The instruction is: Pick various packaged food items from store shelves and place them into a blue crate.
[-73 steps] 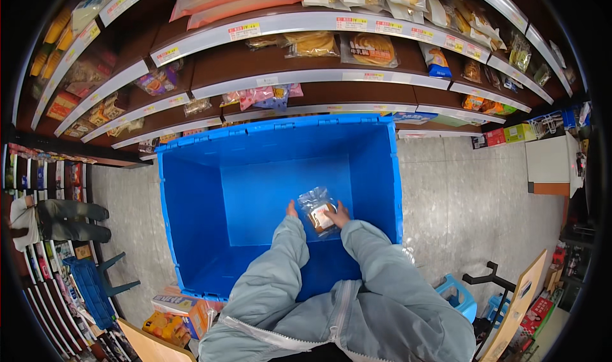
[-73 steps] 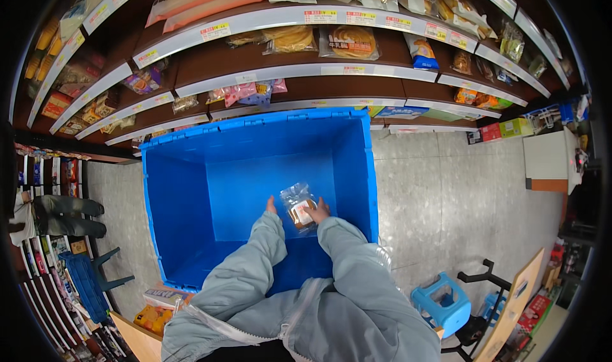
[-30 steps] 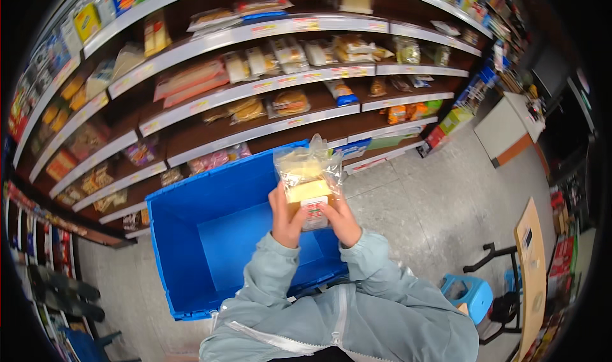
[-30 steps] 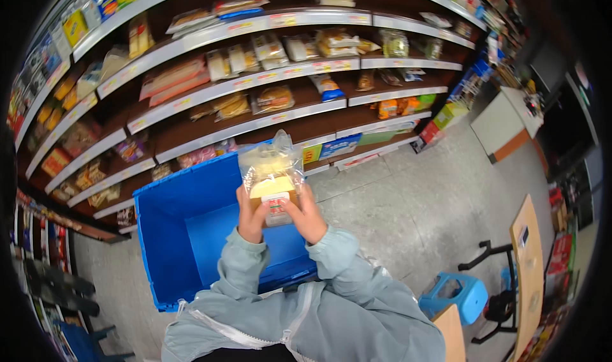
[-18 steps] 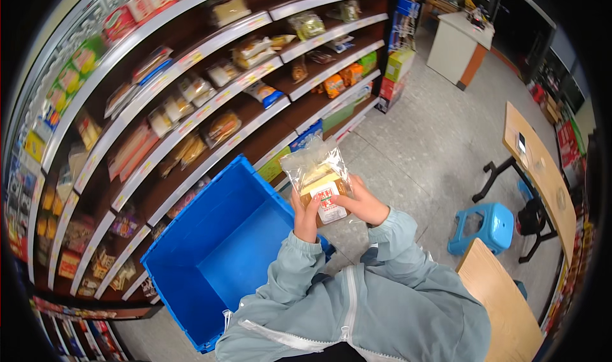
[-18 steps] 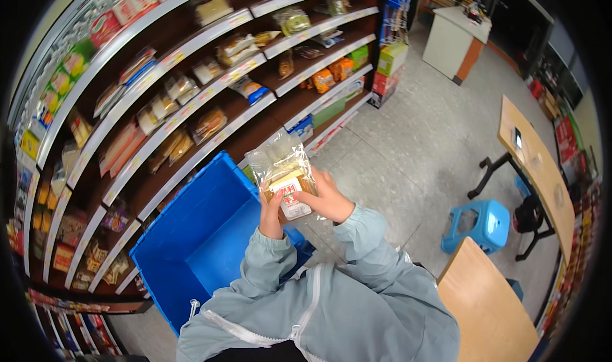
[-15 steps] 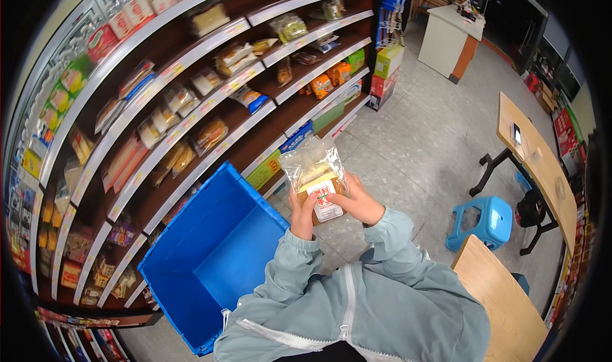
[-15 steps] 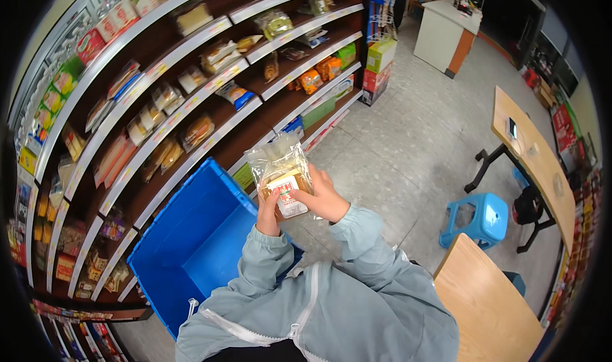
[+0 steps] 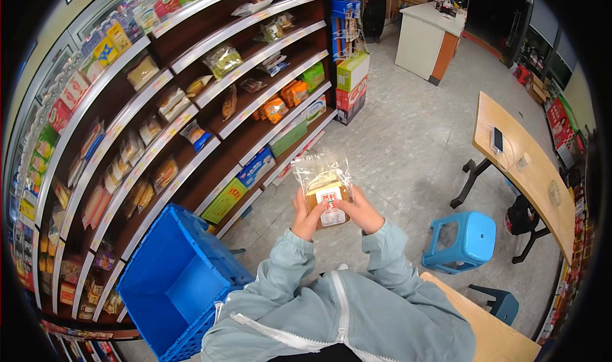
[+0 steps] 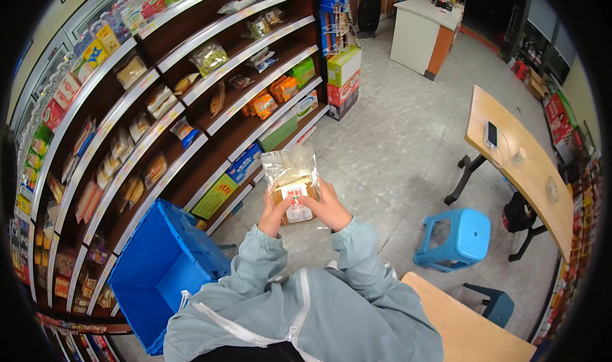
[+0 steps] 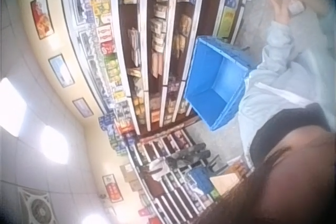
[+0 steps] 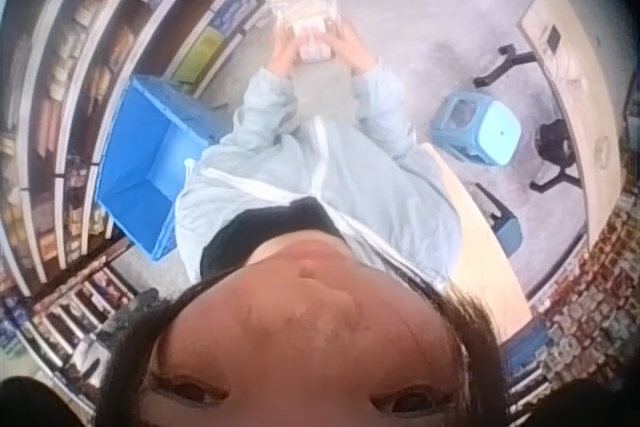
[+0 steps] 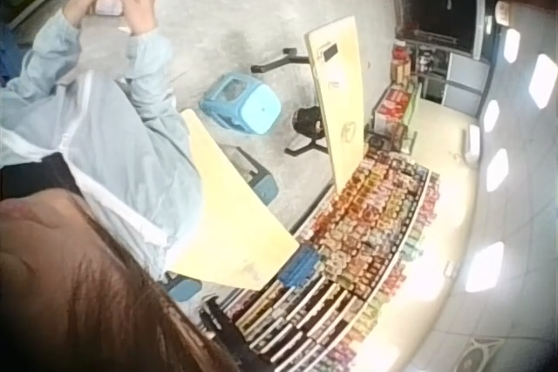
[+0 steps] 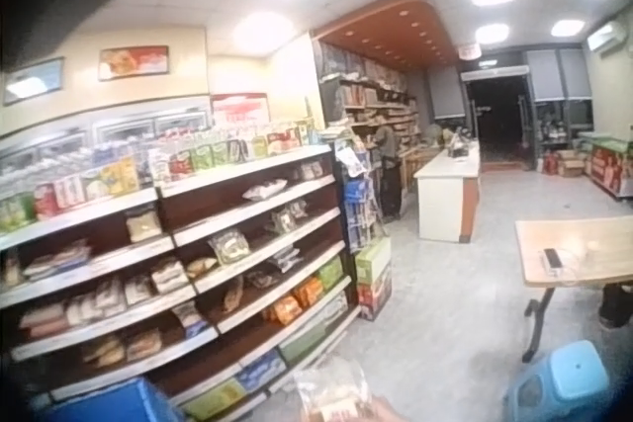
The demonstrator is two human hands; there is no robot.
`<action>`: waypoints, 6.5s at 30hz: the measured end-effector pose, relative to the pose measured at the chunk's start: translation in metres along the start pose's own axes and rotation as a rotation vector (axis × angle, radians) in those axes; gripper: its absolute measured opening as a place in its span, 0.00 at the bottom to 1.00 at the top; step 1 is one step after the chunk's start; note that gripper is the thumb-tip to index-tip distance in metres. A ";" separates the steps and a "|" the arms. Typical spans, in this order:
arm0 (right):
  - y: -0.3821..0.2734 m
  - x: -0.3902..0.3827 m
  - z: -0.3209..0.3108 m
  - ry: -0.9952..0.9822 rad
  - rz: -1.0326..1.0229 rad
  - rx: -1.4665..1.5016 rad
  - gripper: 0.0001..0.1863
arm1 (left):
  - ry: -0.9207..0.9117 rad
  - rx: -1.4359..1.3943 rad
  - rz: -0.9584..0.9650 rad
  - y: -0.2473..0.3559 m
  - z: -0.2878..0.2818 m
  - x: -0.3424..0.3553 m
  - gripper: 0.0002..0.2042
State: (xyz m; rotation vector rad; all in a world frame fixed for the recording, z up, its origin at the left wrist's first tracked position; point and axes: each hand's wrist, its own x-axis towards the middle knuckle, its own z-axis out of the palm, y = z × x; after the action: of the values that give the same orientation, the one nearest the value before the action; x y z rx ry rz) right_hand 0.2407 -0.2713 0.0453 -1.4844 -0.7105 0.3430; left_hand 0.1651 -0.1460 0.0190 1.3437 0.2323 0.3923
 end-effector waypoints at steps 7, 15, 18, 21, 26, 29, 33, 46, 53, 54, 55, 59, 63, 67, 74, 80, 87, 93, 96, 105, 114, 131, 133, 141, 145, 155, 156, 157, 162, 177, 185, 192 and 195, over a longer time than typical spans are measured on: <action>0.028 0.007 -0.077 0.087 0.230 0.300 0.20 | -0.223 0.433 -0.072 -0.021 0.055 0.056 0.40; 0.039 0.051 -0.137 0.250 0.396 0.403 0.18 | -0.375 0.392 -0.082 -0.071 0.094 0.139 0.43; 0.052 0.083 -0.152 0.275 0.403 0.386 0.19 | -0.426 0.477 -0.083 -0.069 0.100 0.181 0.43; 0.067 0.130 -0.162 0.307 0.405 0.373 0.19 | -0.470 0.469 -0.106 -0.072 0.096 0.234 0.43; 0.088 0.239 -0.181 0.268 0.445 0.356 0.19 | -0.514 0.335 -0.086 -0.082 0.078 0.347 0.42; 0.093 0.311 -0.191 0.235 0.401 0.340 0.19 | -0.466 0.384 -0.047 -0.073 0.070 0.415 0.40; 0.114 0.391 -0.200 0.218 0.328 0.336 0.18 | -0.475 0.218 0.034 -0.053 0.063 0.495 0.37; 0.164 0.611 -0.223 0.000 0.243 0.393 0.19 | 0.013 0.235 0.108 -0.057 0.039 0.670 0.36; 0.181 0.777 -0.255 -0.208 0.136 0.383 0.16 | 0.200 0.275 0.255 -0.050 0.029 0.818 0.30; 0.179 0.800 -0.259 -0.204 0.108 0.394 0.16 | 0.196 0.226 0.252 -0.043 0.031 0.839 0.30; 0.177 0.824 -0.265 -0.201 0.080 0.405 0.16 | 0.167 0.157 0.231 -0.031 0.036 0.860 0.30; 0.182 0.905 -0.274 -0.329 0.003 0.343 0.16 | 0.300 0.227 0.286 -0.021 0.027 0.928 0.29; 0.211 0.955 -0.270 -0.276 -0.070 0.249 0.21 | 0.359 0.162 0.225 -0.018 0.019 0.969 0.28; 0.218 0.993 -0.275 -0.305 -0.015 0.123 0.26 | 0.264 0.030 0.189 0.014 0.033 0.989 0.22; 0.242 1.043 -0.251 -0.259 -0.071 0.173 0.27 | 0.485 0.759 0.397 -0.019 -0.027 1.049 0.20; 0.222 1.061 -0.269 -0.700 -0.022 -0.076 0.31 | 0.529 1.302 0.583 -0.034 -0.048 1.069 0.14; 0.274 1.075 -0.228 -0.304 -0.298 -0.408 0.32 | 0.375 0.058 0.628 -0.070 -0.059 1.073 0.16; 0.290 1.095 -0.227 -0.210 -0.222 -0.776 0.23 | 0.412 1.038 0.515 -0.031 -0.016 1.054 0.16; 0.277 1.088 -0.220 -0.155 0.011 -0.313 0.24 | 0.345 1.012 0.545 -0.023 -0.006 1.030 0.18; 0.219 1.030 -0.233 -0.199 0.062 -0.908 0.37 | 0.385 0.953 0.479 -0.002 0.018 0.971 0.19; 0.218 0.962 -0.240 0.199 -0.467 -0.639 0.21 | -0.147 0.721 0.046 0.009 0.036 0.935 0.07; 0.544 0.738 -0.341 -1.300 1.156 -0.559 0.14 | 0.042 1.020 -0.789 -0.409 -0.069 0.638 0.12; 0.595 0.720 -0.382 -1.151 1.559 -0.352 0.12 | 0.168 1.077 -0.896 -0.408 -0.059 0.581 0.12; 0.624 0.687 -0.402 -1.716 0.426 -0.647 0.13 | 0.437 1.396 -1.284 -0.378 -0.041 0.515 0.13; 0.612 0.681 -0.392 -1.511 0.621 -0.673 0.16 | 1.386 0.646 -1.090 -0.336 -0.082 0.562 0.11; 0.584 0.570 -0.305 -0.840 1.447 -0.201 0.24 | 1.404 0.310 -0.354 -0.270 -0.182 0.460 0.07; 0.559 0.541 -0.283 -0.589 1.389 -0.099 0.22 | 1.466 0.234 -0.368 -0.273 -0.184 0.432 0.07; 0.540 0.515 -0.273 -0.318 1.320 -0.024 0.21 | 1.517 0.140 -0.383 -0.274 -0.181 0.403 0.07; 0.492 0.437 -0.248 -1.349 0.353 -0.928 0.16 | 1.558 0.020 -0.278 -0.243 -0.214 0.290 0.06; 0.421 0.315 -0.225 -0.519 1.236 -0.219 0.14 | 1.765 -0.108 0.050 -0.154 -0.231 0.219 0.11; 0.471 0.193 -0.323 -0.562 1.298 -0.115 0.24 | 1.482 0.047 -0.011 -0.158 -0.165 0.261 0.16; 0.477 0.145 -0.338 -0.705 1.298 -0.206 0.25 | 1.469 0.261 -0.078 -0.161 -0.136 0.202 0.13; 0.481 0.139 -0.332 -0.803 1.281 -0.263 0.26 | 1.537 0.234 -0.073 -0.152 -0.126 0.161 0.13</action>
State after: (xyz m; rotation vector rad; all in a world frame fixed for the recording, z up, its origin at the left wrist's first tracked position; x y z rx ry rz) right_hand 0.6535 -0.4022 -0.3714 -1.9015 -0.2952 1.9502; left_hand 0.2848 0.0055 -0.1470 0.9858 1.6167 1.3098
